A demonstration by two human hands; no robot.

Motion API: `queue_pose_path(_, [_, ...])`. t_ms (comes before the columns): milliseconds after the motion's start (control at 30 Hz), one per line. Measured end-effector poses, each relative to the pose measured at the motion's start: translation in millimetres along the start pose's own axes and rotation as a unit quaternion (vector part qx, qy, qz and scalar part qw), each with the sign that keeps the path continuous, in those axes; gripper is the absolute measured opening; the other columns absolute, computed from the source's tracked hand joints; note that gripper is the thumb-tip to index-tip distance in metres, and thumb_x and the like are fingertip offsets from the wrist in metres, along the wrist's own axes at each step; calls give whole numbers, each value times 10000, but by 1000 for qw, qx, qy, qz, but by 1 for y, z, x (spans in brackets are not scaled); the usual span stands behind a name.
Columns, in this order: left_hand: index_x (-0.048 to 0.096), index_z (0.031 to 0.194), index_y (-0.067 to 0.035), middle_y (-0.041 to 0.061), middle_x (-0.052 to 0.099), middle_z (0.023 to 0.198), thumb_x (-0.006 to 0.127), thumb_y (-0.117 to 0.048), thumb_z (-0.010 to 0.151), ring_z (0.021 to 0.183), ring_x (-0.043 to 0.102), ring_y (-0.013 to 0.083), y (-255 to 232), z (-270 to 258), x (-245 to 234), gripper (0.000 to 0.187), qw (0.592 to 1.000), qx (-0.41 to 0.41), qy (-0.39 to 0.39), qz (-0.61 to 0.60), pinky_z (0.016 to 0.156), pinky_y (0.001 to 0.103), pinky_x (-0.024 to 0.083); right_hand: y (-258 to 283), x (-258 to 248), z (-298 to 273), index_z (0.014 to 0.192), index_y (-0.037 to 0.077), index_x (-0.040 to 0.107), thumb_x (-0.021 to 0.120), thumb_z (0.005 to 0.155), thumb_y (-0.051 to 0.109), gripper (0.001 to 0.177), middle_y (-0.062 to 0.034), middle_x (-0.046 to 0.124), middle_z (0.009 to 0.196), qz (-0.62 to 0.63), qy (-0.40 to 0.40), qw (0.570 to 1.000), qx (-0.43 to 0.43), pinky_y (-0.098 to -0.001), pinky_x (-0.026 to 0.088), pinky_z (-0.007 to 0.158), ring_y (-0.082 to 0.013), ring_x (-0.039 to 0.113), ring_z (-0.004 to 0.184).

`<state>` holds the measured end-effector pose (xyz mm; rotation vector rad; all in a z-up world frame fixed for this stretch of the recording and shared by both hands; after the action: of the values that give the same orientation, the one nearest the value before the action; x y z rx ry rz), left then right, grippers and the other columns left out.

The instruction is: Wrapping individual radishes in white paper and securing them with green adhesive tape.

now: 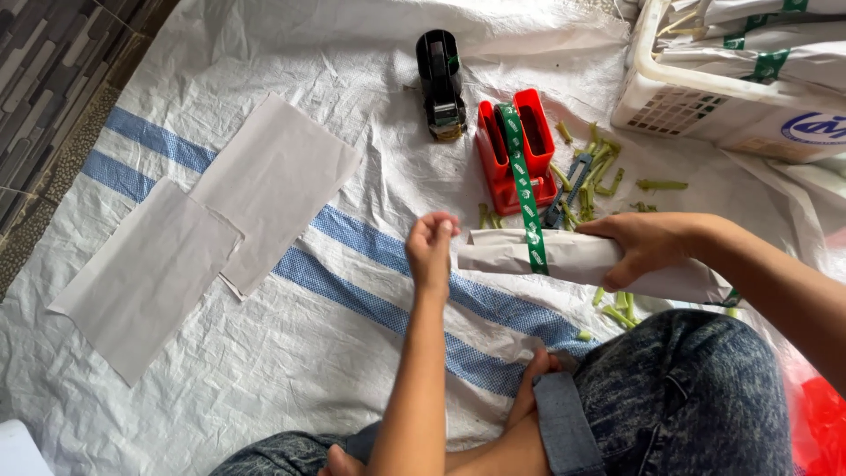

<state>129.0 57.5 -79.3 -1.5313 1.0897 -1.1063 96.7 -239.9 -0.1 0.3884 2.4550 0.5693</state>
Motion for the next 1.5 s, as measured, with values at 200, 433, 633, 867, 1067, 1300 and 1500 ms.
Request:
queue_pose_path(200, [786, 1039, -161, 55, 791, 848, 669, -333, 934, 751, 778, 141, -11, 25, 62, 233, 948, -60, 194, 245, 687, 241, 606, 3, 15, -7, 1154, 239, 783, 930, 493, 333, 684, -117, 845, 1026, -9, 15, 1000, -3, -454, 621, 812, -338, 801, 967])
queue_pose_path(433, [706, 1196, 29, 201, 761, 1023, 668, -302, 979, 879, 759, 233, 41, 33, 105, 398, 932, -271, 226, 88, 760, 321, 617, -8, 24, -9, 1151, 274, 772, 934, 477, 377, 701, -98, 839, 1014, -21, 12, 1000, 5, -448, 619, 809, -308, 798, 975])
queue_pose_path(633, [814, 854, -299, -54, 747, 710, 694, -461, 871, 795, 763, 222, 44, 26, 113, 202, 923, -80, 117, 357, 688, 296, 567, -15, 31, -1, 1150, 259, 773, 924, 500, 378, 677, -115, 831, 1002, -12, 7, 1000, -5, -456, 628, 759, -327, 796, 944])
queue_pose_path(867, [780, 1043, -292, 17, 774, 982, 578, -427, 938, 1038, 742, 280, 37, 15, 106, 264, 830, -49, 137, 539, 983, 446, 470, -18, 40, 3, 1181, 263, 745, 905, 523, 379, 688, -117, 826, 986, -50, -6, 999, 2, -475, 627, 781, -342, 791, 942])
queue_pose_path(1067, [807, 972, -178, 82, 752, 717, 760, -323, 849, 819, 743, 221, -5, 5, 74, 197, 936, -34, 213, 279, 744, 350, 588, 9, 53, -21, 1303, 296, 600, 811, 567, 410, 774, -126, 793, 923, -181, -44, 982, -19, -543, 617, 813, -377, 774, 915])
queue_pose_path(1300, [797, 992, 25, 125, 774, 826, 789, -56, 809, 698, 683, 150, -92, -35, 44, 201, 928, -141, 326, 110, 707, 251, 594, 71, 69, -87, 1287, 242, 472, 870, 566, 277, 824, -11, 692, 964, -297, -178, 931, -119, -425, 621, 717, -254, 721, 875])
queue_pose_path(1500, [517, 1364, 15, 132, 694, 887, 770, -46, 850, 692, 681, 156, -36, -87, 48, 576, 784, -353, 498, -113, 614, 229, 583, 103, 71, -161, 1413, 240, 439, 875, 526, 398, 1001, 25, 661, 1077, -336, -251, 892, -172, -434, 597, 766, -233, 707, 944])
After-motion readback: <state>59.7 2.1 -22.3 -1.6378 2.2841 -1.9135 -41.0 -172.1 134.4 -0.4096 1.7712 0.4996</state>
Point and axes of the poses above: each hand's wrist, its own z-axis towards the middle knuckle, its own x-axis out of the palm, y = z × x, the point moved 5 cm from there along z, towards the middle knuckle
